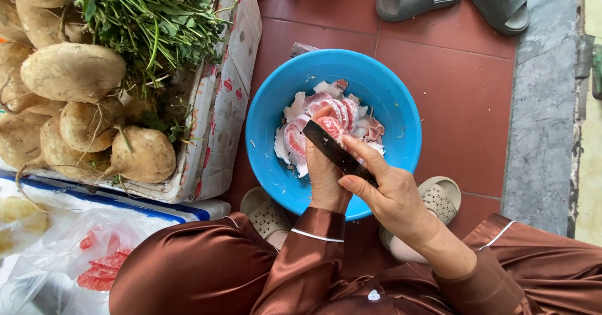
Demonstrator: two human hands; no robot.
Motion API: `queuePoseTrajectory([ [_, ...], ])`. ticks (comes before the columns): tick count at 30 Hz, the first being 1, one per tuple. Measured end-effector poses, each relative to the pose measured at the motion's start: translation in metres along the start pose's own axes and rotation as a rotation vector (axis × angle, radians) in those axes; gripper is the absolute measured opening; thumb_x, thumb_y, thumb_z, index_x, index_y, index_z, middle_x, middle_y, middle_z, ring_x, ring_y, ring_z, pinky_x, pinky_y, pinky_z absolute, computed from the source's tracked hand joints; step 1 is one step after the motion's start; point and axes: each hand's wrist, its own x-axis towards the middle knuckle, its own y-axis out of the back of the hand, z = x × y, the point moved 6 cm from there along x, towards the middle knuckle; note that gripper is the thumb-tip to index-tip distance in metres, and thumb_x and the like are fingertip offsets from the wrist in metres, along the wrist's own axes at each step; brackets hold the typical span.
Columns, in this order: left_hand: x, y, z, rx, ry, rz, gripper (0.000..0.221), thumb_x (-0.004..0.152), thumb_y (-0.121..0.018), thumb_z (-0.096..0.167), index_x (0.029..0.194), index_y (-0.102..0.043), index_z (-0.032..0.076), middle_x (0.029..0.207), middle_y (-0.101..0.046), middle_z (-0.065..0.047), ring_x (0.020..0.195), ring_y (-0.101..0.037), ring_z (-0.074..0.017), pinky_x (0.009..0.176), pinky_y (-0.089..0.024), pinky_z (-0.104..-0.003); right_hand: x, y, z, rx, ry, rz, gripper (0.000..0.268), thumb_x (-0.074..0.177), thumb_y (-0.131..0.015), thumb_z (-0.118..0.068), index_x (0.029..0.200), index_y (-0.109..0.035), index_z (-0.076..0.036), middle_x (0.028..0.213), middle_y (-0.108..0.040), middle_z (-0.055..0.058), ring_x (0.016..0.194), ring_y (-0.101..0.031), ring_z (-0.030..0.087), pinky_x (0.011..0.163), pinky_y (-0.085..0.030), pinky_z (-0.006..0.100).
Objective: A person sits on the floor and uses a knife and their hands to peel the skin and membranes from pomelo segments, placing the cleaned fruit into a bowl.
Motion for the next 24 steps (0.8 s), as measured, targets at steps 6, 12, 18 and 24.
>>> queuePoseTrajectory([
  [6,0.0,-0.001,0.001,0.021,0.017,0.004,0.04,0.103,-0.059,0.038,0.131,-0.055,0.009,0.067,-0.053,0.001,0.05,-0.05,-0.0052,0.047,-0.041,-0.018,0.0,0.004,0.006,-0.076,0.129,0.059,0.053,0.088,-0.078,-0.029,0.139,-0.069,-0.016,0.124,-0.077,0.011,0.115,-0.072,0.028,0.095,-0.056,0.04],
  [12,-0.001,-0.003,0.002,0.052,0.037,0.004,0.035,0.103,-0.062,0.032,0.129,-0.057,0.008,0.068,-0.054,-0.001,0.048,-0.052,-0.0064,0.045,-0.043,-0.017,0.004,0.024,0.017,0.395,-0.018,-0.023,0.042,0.087,-0.073,-0.002,0.129,-0.07,-0.005,0.062,-0.06,0.006,0.047,-0.049,0.006,0.037,-0.042,0.019],
  [18,-0.005,-0.007,-0.001,0.071,0.049,-0.032,0.034,0.104,-0.064,0.026,0.131,-0.057,0.007,0.07,-0.053,-0.002,0.046,-0.055,-0.0067,0.045,-0.045,-0.018,0.011,0.038,0.025,0.812,-0.178,-0.109,0.04,0.092,-0.066,-0.008,0.131,-0.066,-0.001,0.057,-0.049,0.013,0.042,-0.043,0.014,0.033,-0.036,0.021],
  [24,-0.003,-0.001,-0.006,0.016,0.063,-0.067,0.035,0.104,-0.066,0.025,0.132,-0.057,0.006,0.075,-0.059,-0.005,0.048,-0.058,-0.0095,0.047,-0.047,-0.019,0.016,0.046,0.031,0.953,-0.207,-0.074,0.035,0.092,-0.069,-0.014,0.126,-0.07,-0.005,0.057,-0.047,0.018,0.037,-0.047,0.02,0.03,-0.039,0.026],
])
